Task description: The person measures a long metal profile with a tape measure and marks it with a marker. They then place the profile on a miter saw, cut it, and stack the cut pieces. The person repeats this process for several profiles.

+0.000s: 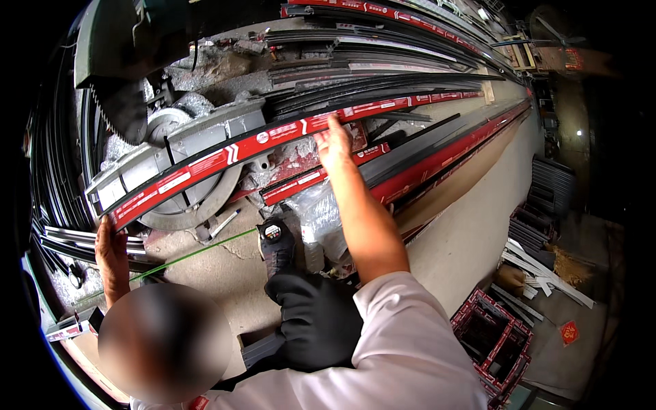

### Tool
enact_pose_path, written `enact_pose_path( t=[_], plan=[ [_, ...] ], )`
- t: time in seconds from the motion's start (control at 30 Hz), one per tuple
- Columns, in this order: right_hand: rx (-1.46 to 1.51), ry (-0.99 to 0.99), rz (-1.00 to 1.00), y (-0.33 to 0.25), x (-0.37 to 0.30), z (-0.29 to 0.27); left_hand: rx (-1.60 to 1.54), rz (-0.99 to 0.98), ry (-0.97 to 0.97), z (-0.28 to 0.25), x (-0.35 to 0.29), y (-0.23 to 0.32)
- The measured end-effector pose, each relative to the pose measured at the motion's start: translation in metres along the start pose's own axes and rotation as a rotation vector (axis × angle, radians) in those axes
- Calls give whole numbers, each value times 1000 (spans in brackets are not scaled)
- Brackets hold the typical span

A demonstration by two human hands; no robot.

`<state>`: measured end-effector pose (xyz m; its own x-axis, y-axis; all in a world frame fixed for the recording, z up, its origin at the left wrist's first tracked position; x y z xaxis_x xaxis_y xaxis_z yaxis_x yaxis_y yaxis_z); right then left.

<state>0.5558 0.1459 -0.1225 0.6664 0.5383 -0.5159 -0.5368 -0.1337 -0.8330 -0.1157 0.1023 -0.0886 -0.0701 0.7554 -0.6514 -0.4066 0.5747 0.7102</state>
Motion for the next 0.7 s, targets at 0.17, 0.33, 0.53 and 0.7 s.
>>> enact_pose_path(
  t=[0.17, 0.33, 0.53, 0.7],
  plan=[
    [69, -108, -5, 13, -32, 26, 39, 219, 76, -25, 3, 34],
    [82, -244, 54, 36, -62, 59, -92, 140, -16, -85, 18, 62],
    [72, -509, 69, 36, -73, 63, 62, 250, 277, -66, -12, 96],
    [163, -401, 75, 14, -66, 60, -102, 543, 365, 3, -79, 125]
  ],
)
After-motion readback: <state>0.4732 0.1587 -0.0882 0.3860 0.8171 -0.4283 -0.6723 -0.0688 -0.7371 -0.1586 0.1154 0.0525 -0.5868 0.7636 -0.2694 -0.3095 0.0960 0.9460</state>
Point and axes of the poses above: each hand's wrist, its own x-axis towards the middle knuckle, its own z-axis out of the palm, y = z × x, the point moved 8 cm from there along x, towards the middle knuckle, and after that the axes turned 9 degrees about -z, right-handed, at the moved point
